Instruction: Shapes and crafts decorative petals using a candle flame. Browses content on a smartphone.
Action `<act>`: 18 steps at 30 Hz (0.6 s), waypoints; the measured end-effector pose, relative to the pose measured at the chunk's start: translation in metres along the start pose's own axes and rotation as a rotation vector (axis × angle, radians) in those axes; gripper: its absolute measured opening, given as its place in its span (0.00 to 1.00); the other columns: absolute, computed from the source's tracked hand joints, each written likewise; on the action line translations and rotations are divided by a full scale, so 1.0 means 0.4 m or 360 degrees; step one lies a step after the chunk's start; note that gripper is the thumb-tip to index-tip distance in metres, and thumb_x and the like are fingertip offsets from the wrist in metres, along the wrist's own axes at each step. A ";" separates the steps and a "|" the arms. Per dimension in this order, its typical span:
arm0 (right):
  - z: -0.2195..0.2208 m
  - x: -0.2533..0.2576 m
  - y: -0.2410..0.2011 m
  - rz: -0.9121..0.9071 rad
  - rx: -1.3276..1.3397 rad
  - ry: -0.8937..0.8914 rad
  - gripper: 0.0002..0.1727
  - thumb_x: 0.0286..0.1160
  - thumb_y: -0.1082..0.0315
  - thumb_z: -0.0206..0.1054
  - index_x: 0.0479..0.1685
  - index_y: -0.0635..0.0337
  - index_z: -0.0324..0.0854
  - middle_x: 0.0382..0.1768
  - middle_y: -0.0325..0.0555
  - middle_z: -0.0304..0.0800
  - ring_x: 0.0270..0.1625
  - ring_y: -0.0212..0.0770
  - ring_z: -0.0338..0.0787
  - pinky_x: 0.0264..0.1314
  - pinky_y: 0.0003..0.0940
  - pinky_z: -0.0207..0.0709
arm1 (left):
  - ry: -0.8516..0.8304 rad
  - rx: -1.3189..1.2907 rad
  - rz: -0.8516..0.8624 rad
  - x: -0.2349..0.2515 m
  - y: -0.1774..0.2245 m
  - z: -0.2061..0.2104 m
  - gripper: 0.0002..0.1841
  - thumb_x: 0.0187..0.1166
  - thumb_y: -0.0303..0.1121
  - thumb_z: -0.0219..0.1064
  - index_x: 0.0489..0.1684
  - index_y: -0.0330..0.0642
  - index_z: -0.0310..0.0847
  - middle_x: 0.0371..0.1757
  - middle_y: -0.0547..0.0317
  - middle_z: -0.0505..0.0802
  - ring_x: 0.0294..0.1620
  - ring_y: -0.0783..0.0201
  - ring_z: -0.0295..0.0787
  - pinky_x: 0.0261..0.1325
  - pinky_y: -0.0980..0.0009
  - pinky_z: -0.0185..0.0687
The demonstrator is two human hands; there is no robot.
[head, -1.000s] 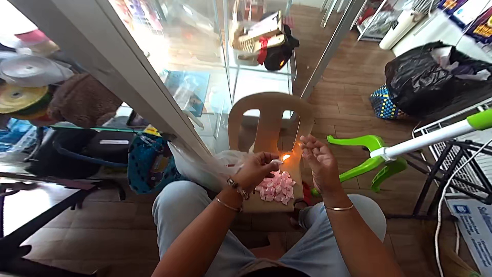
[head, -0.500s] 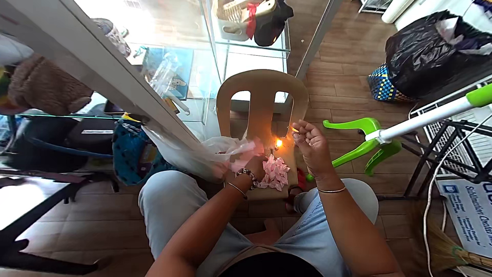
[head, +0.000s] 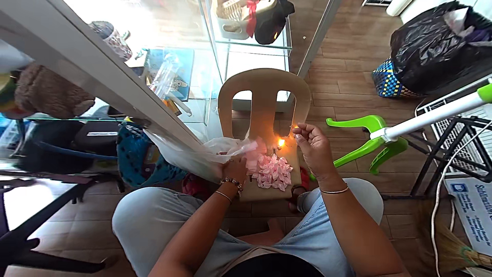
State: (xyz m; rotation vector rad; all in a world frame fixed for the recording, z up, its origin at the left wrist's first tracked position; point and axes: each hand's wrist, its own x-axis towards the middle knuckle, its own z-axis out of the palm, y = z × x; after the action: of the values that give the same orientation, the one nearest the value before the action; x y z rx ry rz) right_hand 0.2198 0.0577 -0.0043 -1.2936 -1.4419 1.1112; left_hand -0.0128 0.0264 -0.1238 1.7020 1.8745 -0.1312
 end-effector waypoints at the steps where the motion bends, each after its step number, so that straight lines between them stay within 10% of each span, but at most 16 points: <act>1: 0.006 0.003 -0.002 0.0011 -0.0004 -0.0001 0.19 0.86 0.72 0.61 0.73 0.63 0.73 0.62 0.47 0.88 0.59 0.34 0.88 0.62 0.31 0.82 | 0.0009 0.0030 0.0017 0.004 -0.005 0.004 0.22 0.87 0.36 0.63 0.78 0.41 0.77 0.77 0.37 0.81 0.77 0.34 0.76 0.76 0.37 0.71; 14: 0.054 -0.004 0.024 -0.0121 -0.0237 -0.0038 0.24 0.78 0.76 0.60 0.71 0.82 0.70 0.57 0.64 0.87 0.56 0.37 0.88 0.63 0.29 0.81 | 0.0036 -0.0103 -0.0018 -0.045 0.053 -0.073 0.20 0.86 0.24 0.54 0.75 0.33 0.74 0.70 0.33 0.85 0.74 0.34 0.80 0.70 0.36 0.76; 18: 0.067 -0.016 0.036 -0.0044 -0.0448 -0.0365 0.29 0.79 0.70 0.65 0.77 0.78 0.69 0.65 0.69 0.85 0.64 0.56 0.87 0.69 0.48 0.80 | 0.0169 -0.0307 0.0205 -0.081 0.090 -0.131 0.17 0.91 0.31 0.51 0.70 0.37 0.78 0.66 0.38 0.89 0.70 0.38 0.84 0.68 0.37 0.78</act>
State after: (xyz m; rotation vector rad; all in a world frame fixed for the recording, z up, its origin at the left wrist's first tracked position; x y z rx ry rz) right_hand 0.1972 0.0506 -0.0243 -1.3660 -1.8339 1.0944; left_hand 0.0021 0.0281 -0.0543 1.7180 1.7822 0.1890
